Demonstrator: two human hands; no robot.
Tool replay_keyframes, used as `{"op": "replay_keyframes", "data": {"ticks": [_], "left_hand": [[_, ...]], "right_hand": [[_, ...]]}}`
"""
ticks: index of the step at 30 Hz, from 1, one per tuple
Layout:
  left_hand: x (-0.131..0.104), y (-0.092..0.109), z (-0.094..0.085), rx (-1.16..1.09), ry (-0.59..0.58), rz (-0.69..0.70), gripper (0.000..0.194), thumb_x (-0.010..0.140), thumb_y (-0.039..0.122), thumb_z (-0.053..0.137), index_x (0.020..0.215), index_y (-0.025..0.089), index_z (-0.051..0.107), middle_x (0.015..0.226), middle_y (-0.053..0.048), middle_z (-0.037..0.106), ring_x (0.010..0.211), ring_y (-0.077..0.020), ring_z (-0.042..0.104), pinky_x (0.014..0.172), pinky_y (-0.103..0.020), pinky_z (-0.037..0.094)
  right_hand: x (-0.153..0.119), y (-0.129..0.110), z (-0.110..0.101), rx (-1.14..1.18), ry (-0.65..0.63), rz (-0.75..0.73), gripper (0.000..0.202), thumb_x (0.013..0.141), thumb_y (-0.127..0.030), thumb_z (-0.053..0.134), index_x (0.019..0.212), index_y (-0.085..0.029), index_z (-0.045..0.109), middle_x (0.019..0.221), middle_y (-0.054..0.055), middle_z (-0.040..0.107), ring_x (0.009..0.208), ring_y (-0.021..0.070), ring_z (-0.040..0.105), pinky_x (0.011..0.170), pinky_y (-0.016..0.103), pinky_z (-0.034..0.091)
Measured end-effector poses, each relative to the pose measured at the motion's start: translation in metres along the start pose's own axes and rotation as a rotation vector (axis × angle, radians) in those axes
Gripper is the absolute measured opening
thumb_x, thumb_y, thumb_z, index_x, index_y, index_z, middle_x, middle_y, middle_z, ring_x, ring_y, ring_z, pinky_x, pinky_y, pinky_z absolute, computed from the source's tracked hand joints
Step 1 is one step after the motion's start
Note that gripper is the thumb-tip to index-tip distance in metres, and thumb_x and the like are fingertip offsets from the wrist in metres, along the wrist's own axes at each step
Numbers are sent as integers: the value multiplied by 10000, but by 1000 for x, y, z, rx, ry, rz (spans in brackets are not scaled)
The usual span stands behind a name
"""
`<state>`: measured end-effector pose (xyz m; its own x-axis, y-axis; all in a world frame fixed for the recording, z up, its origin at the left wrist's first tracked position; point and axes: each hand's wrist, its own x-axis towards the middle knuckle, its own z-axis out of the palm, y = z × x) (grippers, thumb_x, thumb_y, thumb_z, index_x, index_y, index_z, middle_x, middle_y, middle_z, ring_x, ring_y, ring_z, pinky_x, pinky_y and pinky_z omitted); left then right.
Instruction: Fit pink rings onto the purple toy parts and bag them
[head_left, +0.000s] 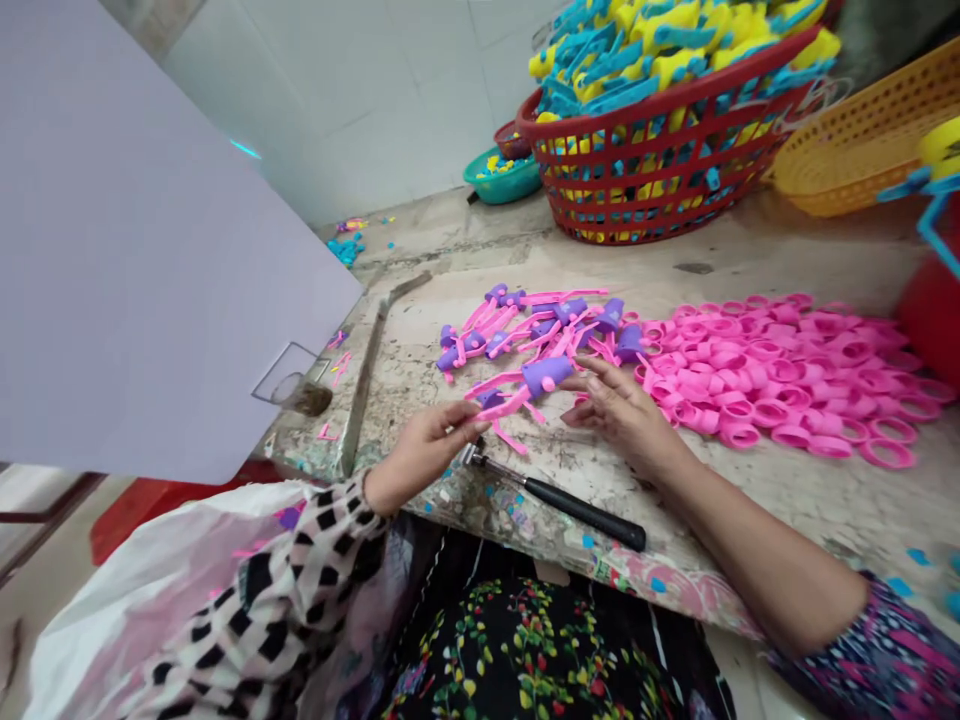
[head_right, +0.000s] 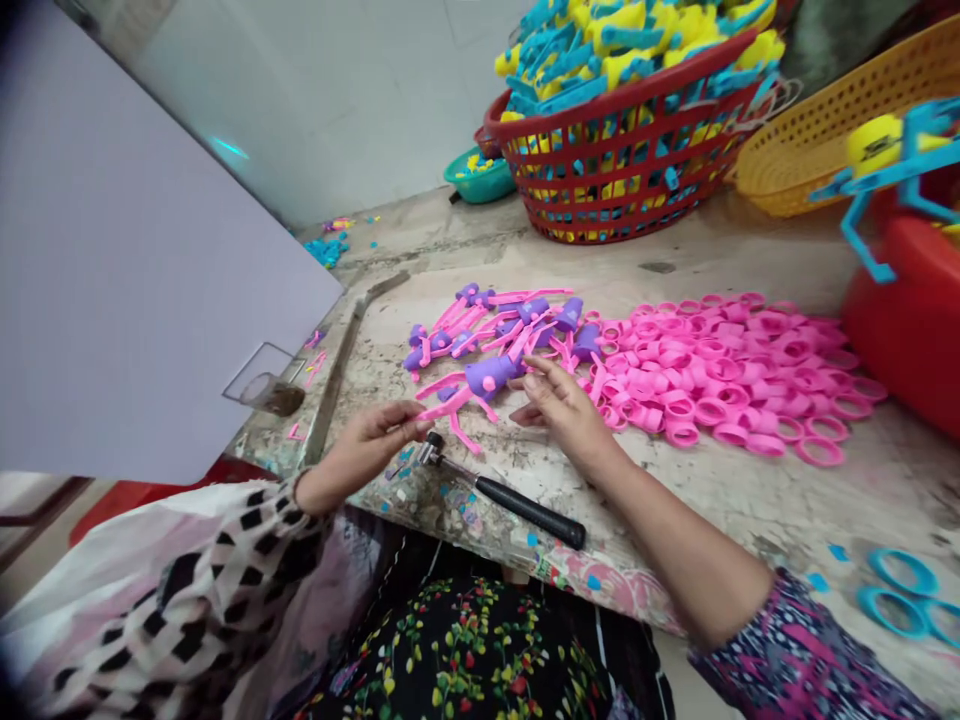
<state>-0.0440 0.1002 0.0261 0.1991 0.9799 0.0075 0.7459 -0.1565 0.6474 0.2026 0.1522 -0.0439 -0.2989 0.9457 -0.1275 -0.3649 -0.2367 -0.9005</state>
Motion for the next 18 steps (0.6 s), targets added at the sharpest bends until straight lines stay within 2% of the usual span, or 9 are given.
{"op": "replay_keyframes", "data": {"ticks": [4,7,10,13,16,17,18], "left_hand": [[-5,-5,37,107,84,249,140,889,273,569,912,191,680,800,-31,709,735,-148,645,682,-253,463],[-4,-7,48,132,105,321,122,883,235,569,922,202,680,795,-34,714,747,-159,657,702,-270,473],[-3,-7,49,63,112,237,109,872,234,587,920,199,678,830,-35,720,770,-161,662,710,-267,484],[-6,-7,50,-94,138,78,170,859,287,616,1006,210,657,888,-26,703,795,-154,645,725,-264,489],[-15,-10,61,-229,339,-56,331,866,329,609,1171,218,543,880,-11,630,728,-129,592,661,-248,481],[-20,-12,67,-221,392,-61,324,874,328,597,1169,217,524,867,-7,604,713,-123,572,646,-245,474],[-25,-13,73,-172,398,-35,286,883,321,584,1142,213,528,876,-13,590,731,-126,565,659,-250,472]], "right_hand": [[1,-3,1,121,-38,52,386,770,-443,700,1115,-286,629,921,5,684,677,124,650,611,262,543],[1,-6,1,97,-47,-7,302,756,-400,726,1010,-242,684,958,26,689,724,105,626,560,193,509],[-1,-7,1,67,-84,16,345,720,-359,763,1035,-248,676,977,19,681,694,100,635,595,232,548],[-3,-8,1,58,-142,58,451,665,-308,809,1083,-256,647,921,5,693,658,125,677,625,293,587],[-1,-11,-1,113,-81,8,444,659,-297,812,1062,-234,636,791,-14,704,611,135,695,603,272,588],[0,-13,-3,144,-41,-18,428,671,-298,802,1056,-228,630,753,-20,703,597,136,696,591,263,586],[1,-15,-5,176,-6,-43,414,682,-296,792,1053,-224,624,717,-25,700,582,138,696,577,255,583]]}}
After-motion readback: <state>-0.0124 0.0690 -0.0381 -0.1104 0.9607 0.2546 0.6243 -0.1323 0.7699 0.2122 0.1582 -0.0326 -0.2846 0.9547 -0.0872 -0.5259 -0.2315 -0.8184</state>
